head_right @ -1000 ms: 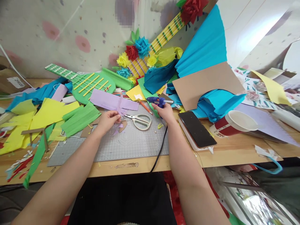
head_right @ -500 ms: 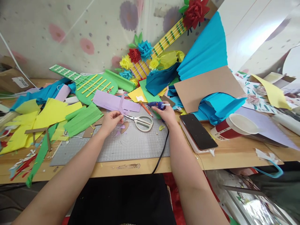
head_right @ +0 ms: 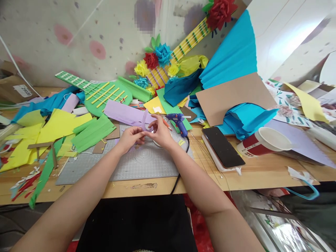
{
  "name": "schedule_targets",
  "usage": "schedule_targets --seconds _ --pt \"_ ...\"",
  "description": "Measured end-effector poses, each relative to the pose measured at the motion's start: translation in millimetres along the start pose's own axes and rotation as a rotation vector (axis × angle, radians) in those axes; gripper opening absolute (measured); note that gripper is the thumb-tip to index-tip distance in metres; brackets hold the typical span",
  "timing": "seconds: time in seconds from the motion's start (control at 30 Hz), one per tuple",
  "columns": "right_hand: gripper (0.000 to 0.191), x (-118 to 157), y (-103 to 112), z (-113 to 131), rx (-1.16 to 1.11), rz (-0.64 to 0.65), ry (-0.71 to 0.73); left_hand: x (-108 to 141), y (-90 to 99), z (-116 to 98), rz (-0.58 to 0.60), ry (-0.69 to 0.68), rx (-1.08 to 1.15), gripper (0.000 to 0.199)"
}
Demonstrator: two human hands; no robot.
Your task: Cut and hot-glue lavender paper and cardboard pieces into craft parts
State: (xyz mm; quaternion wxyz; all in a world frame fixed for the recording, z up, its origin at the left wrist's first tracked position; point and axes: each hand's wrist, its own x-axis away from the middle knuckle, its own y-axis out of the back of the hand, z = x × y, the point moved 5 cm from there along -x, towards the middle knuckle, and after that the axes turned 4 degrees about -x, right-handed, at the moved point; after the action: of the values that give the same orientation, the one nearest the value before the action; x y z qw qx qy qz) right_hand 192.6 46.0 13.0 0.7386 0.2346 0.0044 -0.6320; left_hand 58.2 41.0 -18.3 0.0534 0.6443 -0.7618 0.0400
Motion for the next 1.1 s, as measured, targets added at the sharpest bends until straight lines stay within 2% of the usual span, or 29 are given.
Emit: schedule_targets --seconds 0.17,0.3,0.43,0.67,0.83,1.1 --pt "0.063 -3.3 -3.4 -20.9 -0.200 0.013 -0.143 0.7 -0.7 -0.5 0.024 -0.002 -0.050 0.019" --pt "0.060 -2.3 -5.4 -25.4 -0.344 0.025 -0.248 0.8 -1.4 -2.4 0.050 -0.023 -0.043 0.018" --pt "0.054 -1.3 -6.9 -26.2 -0.373 0.036 -0.323 0.5 -1.7 -1.0 0.062 -0.018 -0.063 0.017" --pt "0.034 -4.3 3.9 -30.4 -0.258 0.010 -0.308 -1.4 -0.3 1.6 0.057 -0.006 -0.046 0.022" --pt "0.041 -2.6 0.9 -23.6 -0.275 0.116 -0.216 -0.2 0.3 -1.7 0.048 -0.001 -0.041 0.023" --pt "0.025 -4.6 2.6 -28.9 -0.241 0.043 -0.291 0.9 -1.9 -0.9 0.111 -0.009 -0.098 0.021"
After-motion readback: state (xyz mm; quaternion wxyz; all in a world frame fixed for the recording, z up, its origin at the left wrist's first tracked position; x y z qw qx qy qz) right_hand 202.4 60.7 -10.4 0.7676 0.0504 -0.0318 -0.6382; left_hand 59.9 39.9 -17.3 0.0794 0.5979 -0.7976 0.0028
